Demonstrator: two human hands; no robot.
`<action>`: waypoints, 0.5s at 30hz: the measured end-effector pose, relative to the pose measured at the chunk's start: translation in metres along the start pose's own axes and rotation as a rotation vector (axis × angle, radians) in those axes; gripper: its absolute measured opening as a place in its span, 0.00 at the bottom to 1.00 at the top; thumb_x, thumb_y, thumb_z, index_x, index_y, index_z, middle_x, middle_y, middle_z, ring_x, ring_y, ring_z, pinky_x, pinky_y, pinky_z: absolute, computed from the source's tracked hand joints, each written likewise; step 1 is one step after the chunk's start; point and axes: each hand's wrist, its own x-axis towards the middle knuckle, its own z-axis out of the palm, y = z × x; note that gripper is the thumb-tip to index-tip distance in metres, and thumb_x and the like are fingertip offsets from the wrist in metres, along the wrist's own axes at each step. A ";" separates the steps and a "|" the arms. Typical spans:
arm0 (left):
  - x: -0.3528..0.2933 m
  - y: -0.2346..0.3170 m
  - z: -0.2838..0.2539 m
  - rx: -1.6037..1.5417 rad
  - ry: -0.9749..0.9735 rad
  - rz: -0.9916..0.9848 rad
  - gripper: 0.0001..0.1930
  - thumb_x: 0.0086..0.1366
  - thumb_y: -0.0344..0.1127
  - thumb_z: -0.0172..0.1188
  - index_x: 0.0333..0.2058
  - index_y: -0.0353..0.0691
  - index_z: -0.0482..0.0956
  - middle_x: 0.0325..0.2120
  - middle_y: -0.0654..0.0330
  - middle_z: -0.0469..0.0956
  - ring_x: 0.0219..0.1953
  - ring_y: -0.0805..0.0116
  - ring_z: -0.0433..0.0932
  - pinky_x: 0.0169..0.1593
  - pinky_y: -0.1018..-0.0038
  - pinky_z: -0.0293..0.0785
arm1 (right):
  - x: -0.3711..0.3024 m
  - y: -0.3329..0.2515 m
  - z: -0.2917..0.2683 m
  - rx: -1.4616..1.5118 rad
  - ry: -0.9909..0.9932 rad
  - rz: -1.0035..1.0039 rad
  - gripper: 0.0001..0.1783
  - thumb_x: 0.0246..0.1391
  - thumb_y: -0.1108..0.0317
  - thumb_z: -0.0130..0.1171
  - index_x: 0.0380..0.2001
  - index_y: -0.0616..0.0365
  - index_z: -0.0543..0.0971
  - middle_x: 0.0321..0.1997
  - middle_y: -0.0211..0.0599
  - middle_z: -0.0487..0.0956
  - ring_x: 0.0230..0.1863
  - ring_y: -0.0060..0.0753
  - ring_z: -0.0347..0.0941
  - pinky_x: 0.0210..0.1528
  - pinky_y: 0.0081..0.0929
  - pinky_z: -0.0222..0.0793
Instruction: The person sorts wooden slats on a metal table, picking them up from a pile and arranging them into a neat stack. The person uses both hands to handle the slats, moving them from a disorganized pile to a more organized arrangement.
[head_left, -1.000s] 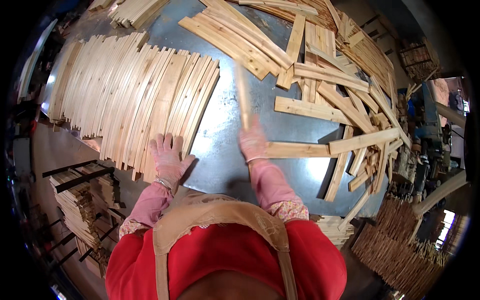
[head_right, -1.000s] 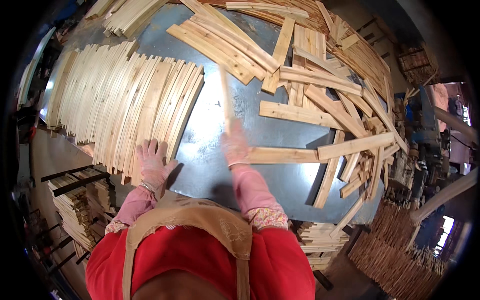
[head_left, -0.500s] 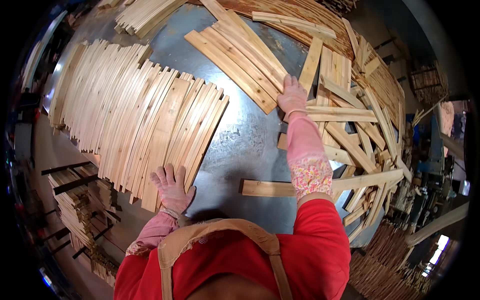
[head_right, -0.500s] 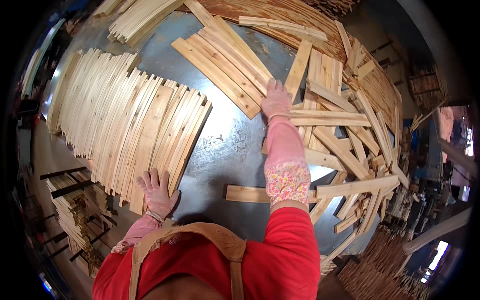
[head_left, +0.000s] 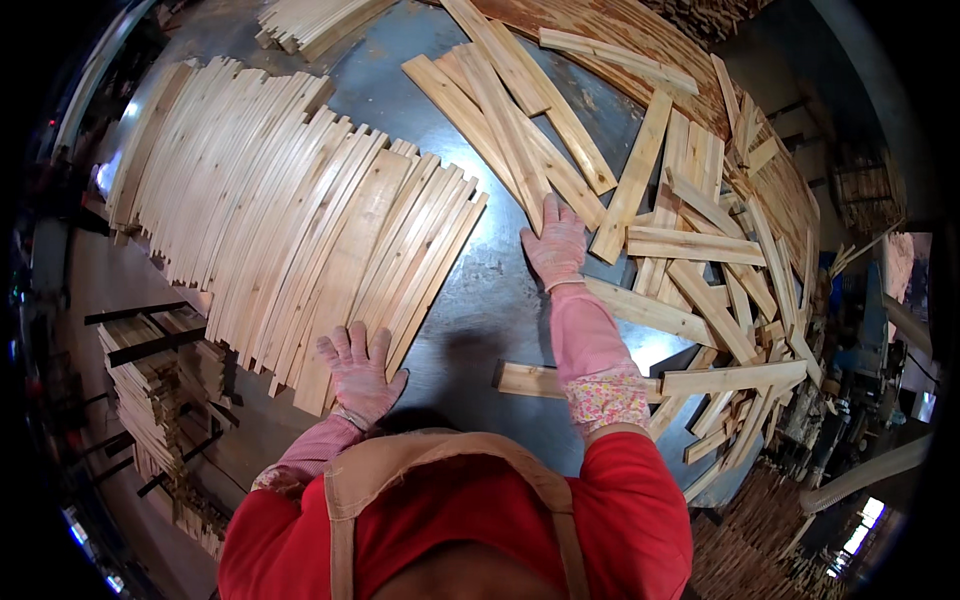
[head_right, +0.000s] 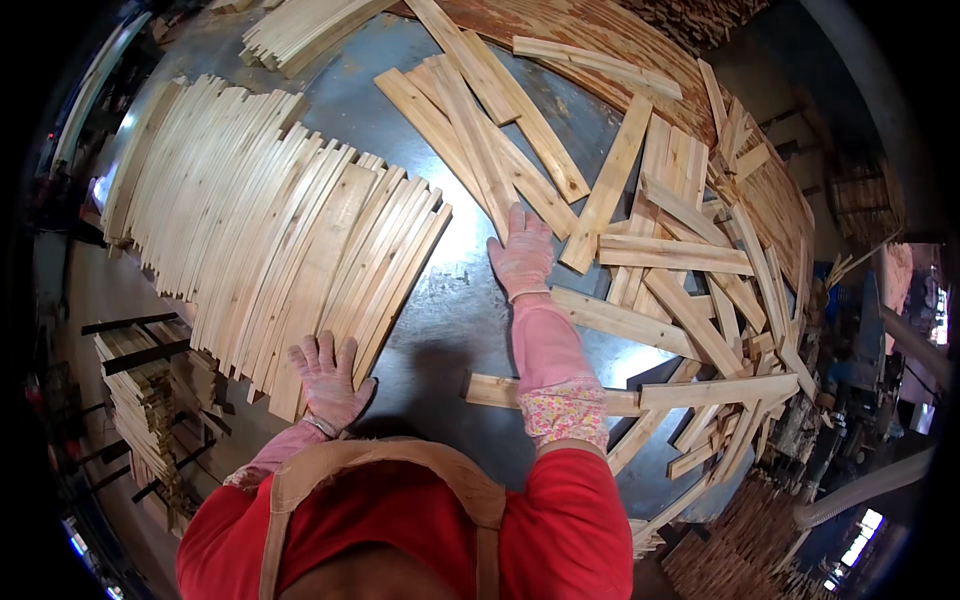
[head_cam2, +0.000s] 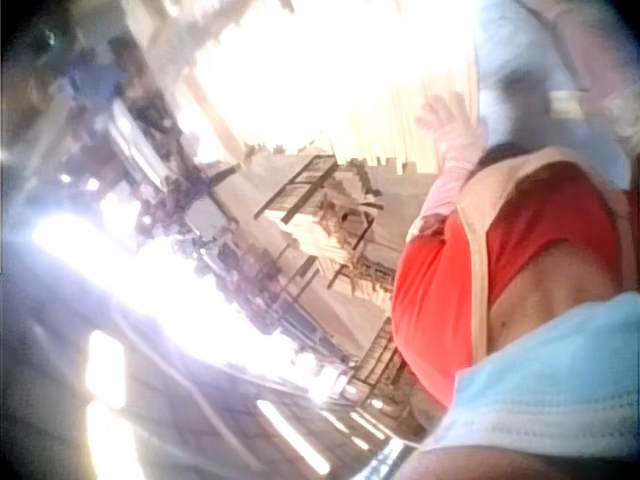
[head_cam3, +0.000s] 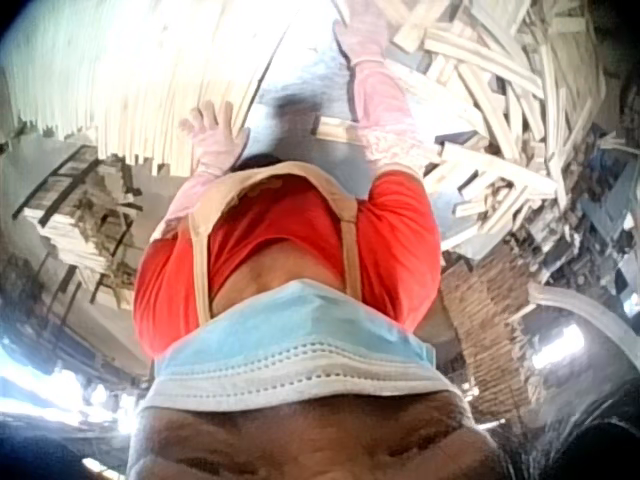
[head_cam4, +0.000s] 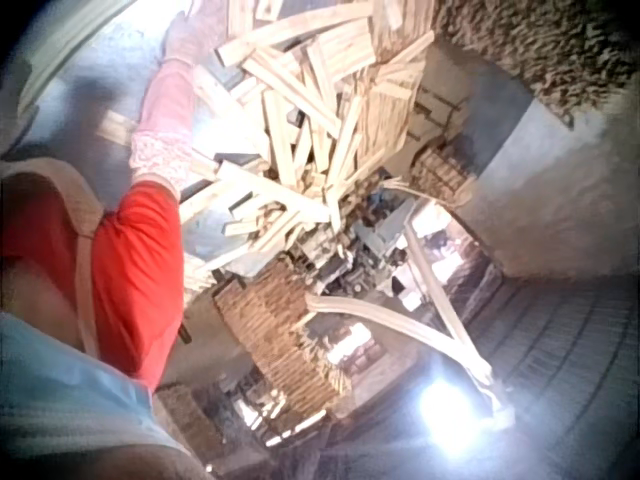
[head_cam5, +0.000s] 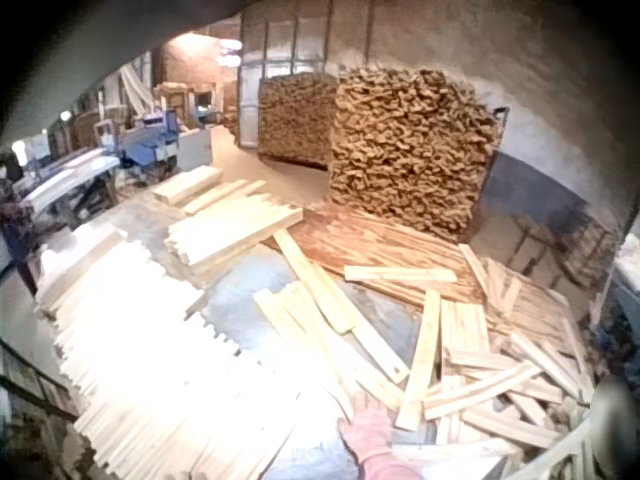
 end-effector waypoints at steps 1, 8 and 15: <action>0.002 0.002 -0.004 0.008 -0.025 -0.014 0.50 0.54 0.64 0.71 0.73 0.51 0.67 0.75 0.42 0.55 0.78 0.26 0.45 0.74 0.20 0.33 | 0.004 -0.005 -0.015 0.005 -0.078 0.037 0.51 0.54 0.47 0.72 0.77 0.50 0.65 0.68 0.55 0.75 0.66 0.64 0.72 0.69 0.54 0.70; 0.008 0.006 -0.023 0.013 -0.050 -0.016 0.46 0.59 0.63 0.69 0.72 0.50 0.69 0.71 0.42 0.60 0.76 0.27 0.49 0.74 0.22 0.35 | -0.029 0.015 -0.053 0.032 -0.287 0.063 0.58 0.51 0.46 0.71 0.81 0.46 0.57 0.58 0.59 0.81 0.61 0.62 0.79 0.65 0.51 0.75; 0.006 0.009 -0.029 -0.023 0.006 0.028 0.45 0.57 0.57 0.72 0.70 0.45 0.69 0.69 0.40 0.60 0.73 0.27 0.52 0.73 0.22 0.40 | -0.212 -0.055 -0.045 0.804 -0.575 0.359 0.47 0.66 0.54 0.60 0.83 0.46 0.51 0.43 0.58 0.86 0.34 0.47 0.87 0.34 0.43 0.82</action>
